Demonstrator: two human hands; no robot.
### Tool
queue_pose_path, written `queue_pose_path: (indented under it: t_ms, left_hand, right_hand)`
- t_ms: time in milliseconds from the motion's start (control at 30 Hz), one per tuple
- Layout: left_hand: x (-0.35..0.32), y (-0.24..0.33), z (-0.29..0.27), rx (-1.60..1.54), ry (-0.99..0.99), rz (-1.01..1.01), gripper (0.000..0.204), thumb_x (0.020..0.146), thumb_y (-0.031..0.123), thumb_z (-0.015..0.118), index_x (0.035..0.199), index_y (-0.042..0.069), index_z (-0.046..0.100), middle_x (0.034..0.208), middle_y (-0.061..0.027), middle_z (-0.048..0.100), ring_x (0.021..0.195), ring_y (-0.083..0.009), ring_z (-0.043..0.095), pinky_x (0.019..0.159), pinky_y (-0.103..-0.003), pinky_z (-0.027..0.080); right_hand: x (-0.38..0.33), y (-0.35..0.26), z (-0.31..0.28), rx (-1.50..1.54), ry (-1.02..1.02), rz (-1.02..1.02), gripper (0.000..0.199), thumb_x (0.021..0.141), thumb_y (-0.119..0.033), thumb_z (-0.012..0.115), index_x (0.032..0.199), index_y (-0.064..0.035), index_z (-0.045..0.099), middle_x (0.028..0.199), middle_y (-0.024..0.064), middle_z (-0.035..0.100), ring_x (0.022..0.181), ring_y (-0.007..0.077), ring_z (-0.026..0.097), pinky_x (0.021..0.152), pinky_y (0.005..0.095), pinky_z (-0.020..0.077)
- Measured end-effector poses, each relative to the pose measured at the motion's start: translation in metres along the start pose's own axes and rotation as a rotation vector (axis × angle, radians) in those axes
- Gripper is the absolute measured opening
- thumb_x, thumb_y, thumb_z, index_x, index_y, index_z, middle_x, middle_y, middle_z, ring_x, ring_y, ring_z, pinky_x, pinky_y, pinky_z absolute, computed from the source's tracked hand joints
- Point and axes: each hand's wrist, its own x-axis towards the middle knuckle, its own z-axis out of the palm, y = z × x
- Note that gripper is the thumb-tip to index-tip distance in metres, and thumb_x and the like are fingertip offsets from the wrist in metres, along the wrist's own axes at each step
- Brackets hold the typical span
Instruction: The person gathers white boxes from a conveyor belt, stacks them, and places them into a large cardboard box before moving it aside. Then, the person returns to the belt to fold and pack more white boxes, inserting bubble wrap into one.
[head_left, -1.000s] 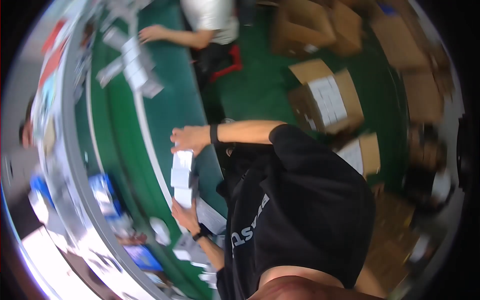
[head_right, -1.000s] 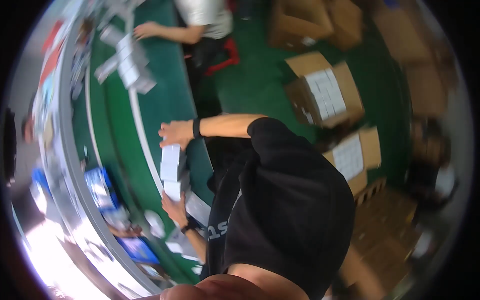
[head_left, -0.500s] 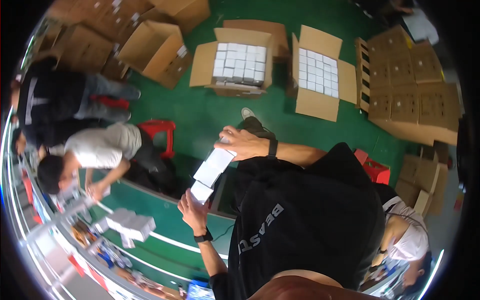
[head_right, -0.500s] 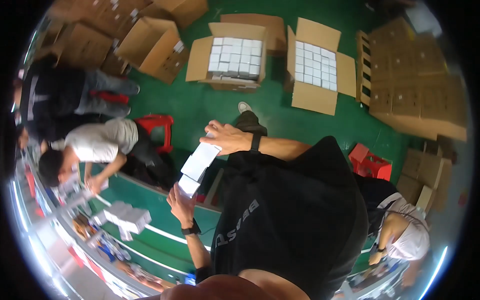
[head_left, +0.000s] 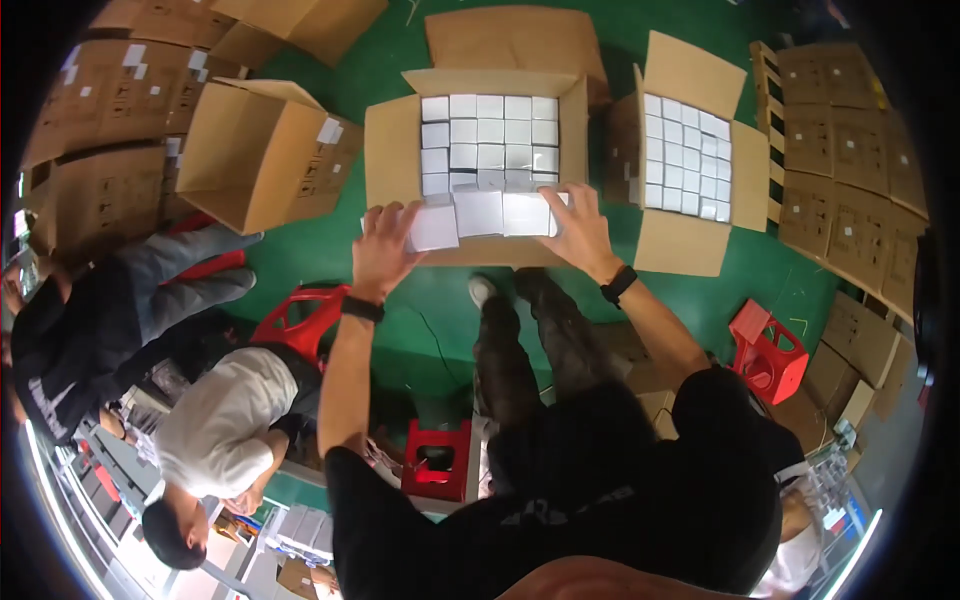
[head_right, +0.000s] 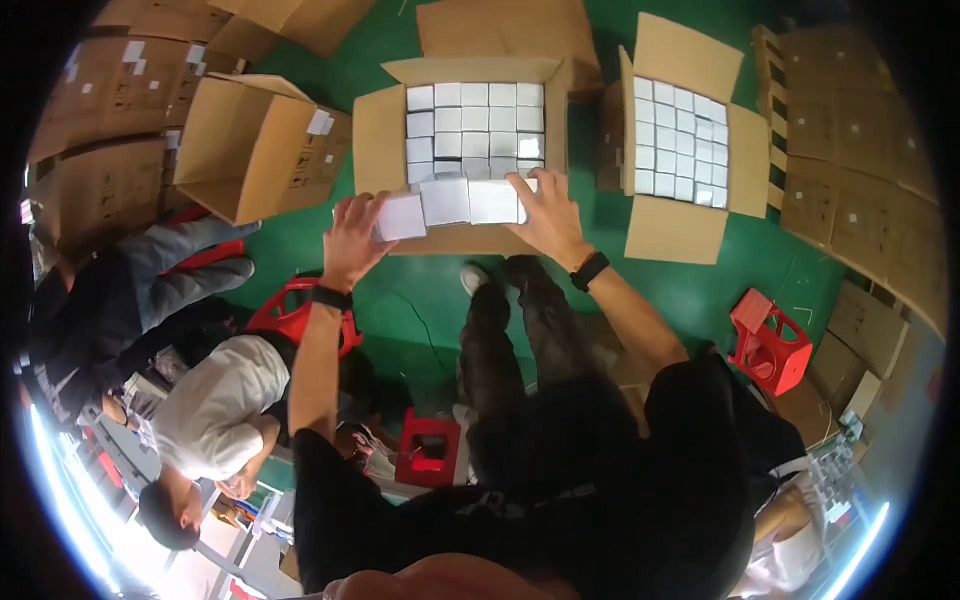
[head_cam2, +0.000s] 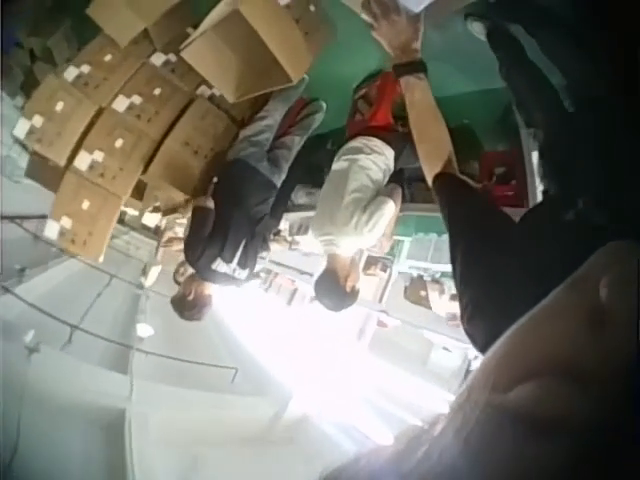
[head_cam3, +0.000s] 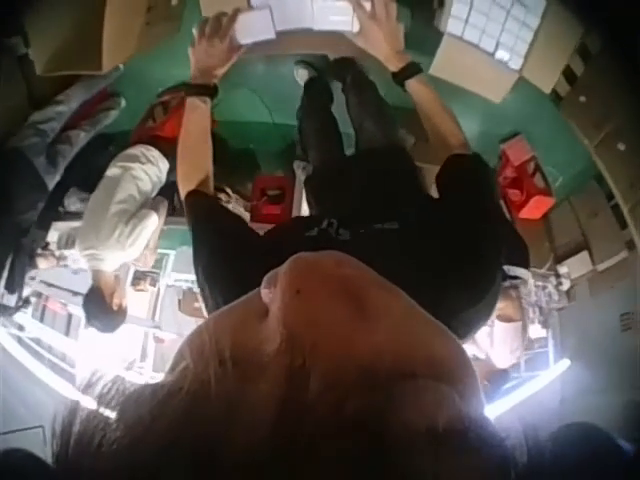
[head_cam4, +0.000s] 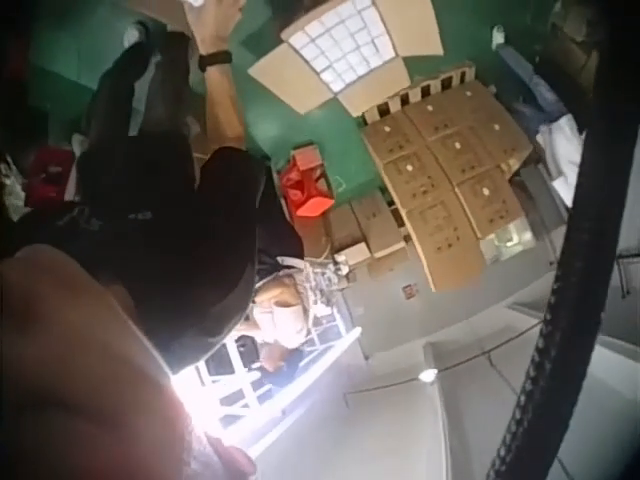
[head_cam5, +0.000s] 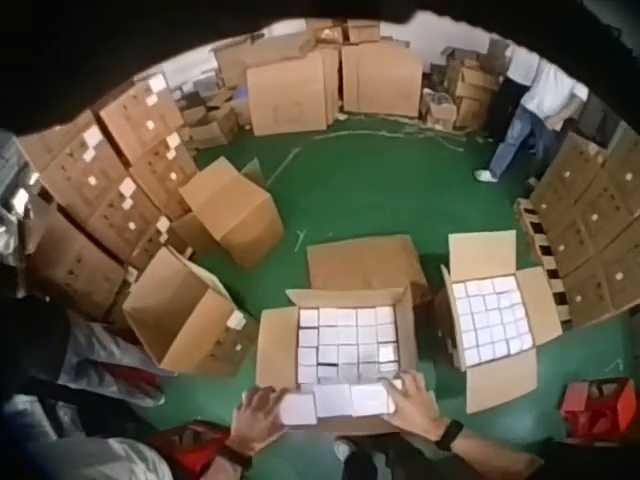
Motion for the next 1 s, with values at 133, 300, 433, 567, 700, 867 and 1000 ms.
queue_pose_path:
  t_ms: [133,300,433,567,700,867,1000]
  left_hand:
    - [0.045,-0.055,0.106,-0.117,-0.209,0.046,0.076,0.064,0.028,0.084,0.133,0.021,0.051,0.120,-0.0035,0.056,0.113,-0.0315,0.053,0.079,-0.044,0.057]
    - [0.076,-0.083,0.176,-0.247,-0.291,0.129,0.078,0.065,0.029,0.084,0.135,0.022,0.049,0.120,-0.0034,0.057,0.115,-0.0307,0.052,0.081,-0.046,0.057]
    - [0.111,-0.092,0.201,-0.242,-0.435,0.094,0.080,0.066,0.029,0.084,0.138,0.021,0.048,0.125,-0.0057,0.057,0.119,-0.0308,0.051,0.087,-0.045,0.055]
    - [0.116,-0.091,0.203,-0.220,-0.487,0.041,0.081,0.066,0.027,0.085,0.138,0.019,0.049,0.133,-0.0100,0.056,0.123,-0.0328,0.050,0.096,-0.044,0.052]
    - [0.093,-0.086,0.219,-0.240,-0.373,0.101,0.081,0.063,0.024,0.085,0.136,0.019,0.050,0.131,-0.0094,0.055,0.124,-0.0340,0.049,0.096,-0.043,0.051]
    - [0.044,-0.079,0.236,-0.189,-0.307,0.181,0.083,0.057,0.017,0.085,0.133,0.020,0.052,0.129,-0.0068,0.054,0.123,-0.0336,0.049,0.093,-0.043,0.054]
    - [0.047,-0.059,0.238,-0.182,-0.265,0.195,0.083,0.056,0.014,0.085,0.132,0.020,0.052,0.127,-0.0059,0.054,0.122,-0.0324,0.049,0.090,-0.042,0.055]
  right_hand:
    - [0.024,0.054,0.092,0.015,-0.132,0.096,0.072,0.069,-0.033,0.082,0.133,-0.0187,0.052,0.126,0.0150,0.047,0.121,0.0344,0.045,0.080,0.0460,0.0559]
    - [0.042,0.085,0.118,-0.002,-0.332,0.171,0.073,0.071,-0.034,0.082,0.135,-0.0185,0.050,0.128,0.0161,0.046,0.122,0.0353,0.045,0.083,0.0467,0.0562]
    - [0.062,0.112,0.154,0.023,-0.349,0.166,0.074,0.073,-0.033,0.081,0.137,-0.0179,0.048,0.127,0.0163,0.046,0.122,0.0367,0.045,0.084,0.0477,0.0564]
    - [0.068,0.113,0.158,0.035,-0.340,0.223,0.071,0.075,-0.030,0.079,0.137,-0.0172,0.048,0.128,0.0162,0.045,0.123,0.0375,0.044,0.085,0.0480,0.0562]
    - [0.053,0.111,0.162,0.064,-0.375,0.287,0.069,0.075,-0.026,0.079,0.136,-0.0171,0.049,0.129,0.0159,0.044,0.125,0.0375,0.043,0.091,0.0481,0.0531]
    - [0.012,0.120,0.213,0.025,-0.243,0.223,0.071,0.073,-0.024,0.080,0.136,-0.0168,0.048,0.130,0.0150,0.043,0.126,0.0374,0.042,0.097,0.0481,0.0484]
    - [0.001,0.129,0.227,-0.052,-0.259,0.237,0.076,0.072,-0.023,0.081,0.139,-0.0150,0.046,0.132,0.0156,0.043,0.127,0.0379,0.042,0.101,0.0480,0.0444]
